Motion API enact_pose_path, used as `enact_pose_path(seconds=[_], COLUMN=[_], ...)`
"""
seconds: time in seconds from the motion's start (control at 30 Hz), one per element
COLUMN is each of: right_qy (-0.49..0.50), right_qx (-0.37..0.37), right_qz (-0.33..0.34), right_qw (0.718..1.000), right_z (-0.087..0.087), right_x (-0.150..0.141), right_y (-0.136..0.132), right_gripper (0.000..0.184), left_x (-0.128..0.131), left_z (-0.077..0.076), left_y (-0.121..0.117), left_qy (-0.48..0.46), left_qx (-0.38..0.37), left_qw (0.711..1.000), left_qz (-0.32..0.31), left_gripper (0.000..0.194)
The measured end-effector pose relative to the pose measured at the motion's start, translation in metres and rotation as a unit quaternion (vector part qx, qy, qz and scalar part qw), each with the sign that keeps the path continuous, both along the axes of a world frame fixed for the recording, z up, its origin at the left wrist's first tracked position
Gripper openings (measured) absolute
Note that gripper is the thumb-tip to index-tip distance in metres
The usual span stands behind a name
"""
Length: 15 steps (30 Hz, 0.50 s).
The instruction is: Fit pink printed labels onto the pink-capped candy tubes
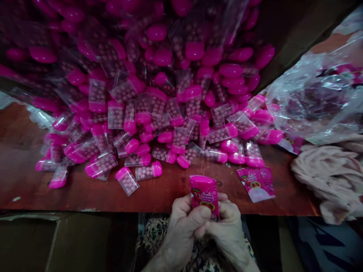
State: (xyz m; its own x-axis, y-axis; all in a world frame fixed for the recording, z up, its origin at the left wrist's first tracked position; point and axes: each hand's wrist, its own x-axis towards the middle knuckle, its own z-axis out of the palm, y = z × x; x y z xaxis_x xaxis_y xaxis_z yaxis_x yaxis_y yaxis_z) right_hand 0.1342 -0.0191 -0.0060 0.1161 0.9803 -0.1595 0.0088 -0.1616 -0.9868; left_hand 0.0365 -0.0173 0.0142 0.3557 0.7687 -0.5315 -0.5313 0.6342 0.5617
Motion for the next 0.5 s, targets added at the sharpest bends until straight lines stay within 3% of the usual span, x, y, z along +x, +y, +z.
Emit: enact_pose_path(seconds=[0.2, 0.33, 0.43, 0.5], right_qy=[-0.113, -0.100, -0.082, -0.078], right_qx=[0.045, 0.068, 0.079, 0.085], right_qz=[0.022, 0.058, 0.073, 0.085], right_qw=[0.992, 0.991, 0.991, 0.990], right_z=[0.002, -0.003, -0.008, -0.011], right_x=[0.001, 0.001, 0.001, 0.000], right_y=[0.004, 0.002, -0.002, -0.004], right_gripper=[0.029, 0.016, 0.010, 0.008], left_x=[-0.005, -0.019, -0.053, -0.094], left_z=[-0.002, 0.000, 0.010, 0.021], left_y=[0.007, 0.009, 0.002, -0.009], left_qy=[-0.010, 0.035, 0.116, 0.202], left_qx=[0.021, 0.026, 0.042, 0.062], left_qw=[0.998, 0.989, 0.961, 0.920], left_qz=[0.058, 0.142, 0.249, 0.331], left_gripper=[0.024, 0.022, 0.020, 0.017])
